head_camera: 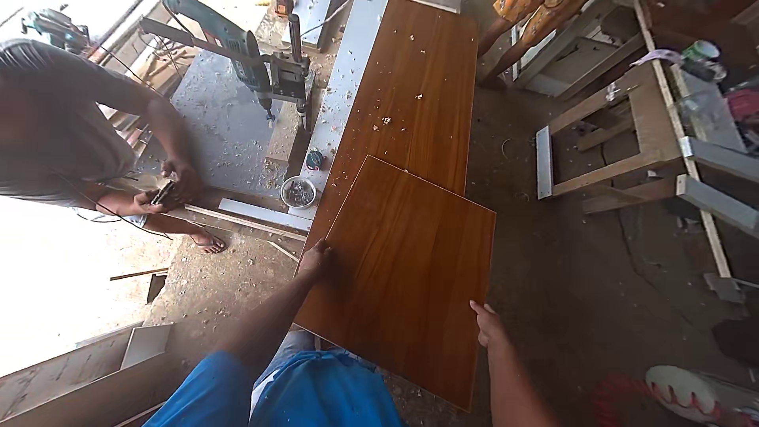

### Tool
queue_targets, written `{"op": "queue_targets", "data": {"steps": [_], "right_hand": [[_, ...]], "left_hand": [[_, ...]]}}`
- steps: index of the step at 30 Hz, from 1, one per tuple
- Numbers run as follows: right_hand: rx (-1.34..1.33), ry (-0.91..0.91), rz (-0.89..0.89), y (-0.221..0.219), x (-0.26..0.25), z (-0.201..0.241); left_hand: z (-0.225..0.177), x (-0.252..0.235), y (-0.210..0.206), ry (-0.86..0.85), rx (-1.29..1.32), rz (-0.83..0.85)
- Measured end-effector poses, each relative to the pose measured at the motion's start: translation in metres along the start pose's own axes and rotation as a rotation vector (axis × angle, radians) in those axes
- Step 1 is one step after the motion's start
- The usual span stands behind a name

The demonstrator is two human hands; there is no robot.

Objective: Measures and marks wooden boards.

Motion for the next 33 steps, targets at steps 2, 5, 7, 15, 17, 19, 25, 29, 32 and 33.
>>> {"op": "queue_targets", "data": {"steps": [2, 5, 7, 15, 17, 19, 25, 29, 32, 33], "right_hand": [[0.033, -0.020, -0.039, 0.001, -0.009, 0.014], [0.041, -0.046, -0.034, 0.002, -0.022, 0.031], [0.026, -0.055, -0.049, 0.001, -0.031, 0.039], [0.132, -0.065, -0.126, -0.014, -0.028, 0.067], [0.149, -0.011, -0.177, -0.019, -0.023, 0.064], [0.211, 0.085, -0.207, -0.028, -0.012, 0.063], [0.256, 0.347, -0.231, -0.105, 0.066, 0.071], [0.156, 0.466, -0.220, -0.177, 0.108, 0.123], [0.148, 0.544, -0.142, -0.226, 0.123, 0.226], [0.160, 0.559, -0.095, -0.242, 0.121, 0.264]], "left_hand": [[-0.014, -0.002, -0.008, 0.023, -0.074, -0.012], [-0.032, -0.016, -0.008, 0.086, -0.232, -0.019], [-0.042, -0.026, -0.008, 0.088, -0.333, -0.018], [-0.064, -0.041, -0.036, -0.096, -0.417, 0.141], [-0.071, -0.047, -0.021, -0.123, -0.400, 0.162], [-0.082, -0.063, 0.010, -0.158, -0.405, 0.103], [-0.130, -0.152, 0.111, -0.216, -0.764, -0.042], [-0.151, -0.194, 0.107, -0.044, -1.007, 0.104], [-0.149, -0.206, 0.091, 0.018, -1.085, 0.217], [-0.145, -0.208, 0.089, 0.027, -1.073, 0.245]]}}
Point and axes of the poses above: each hand's wrist, its own x-axis away from the middle knuckle, its own y-axis out of the back of the hand, z = x × y, the point moved 3 cm from there along -x, towards the middle knuckle, and after that the axes turned 12 degrees about x, right-handed, at the moved point
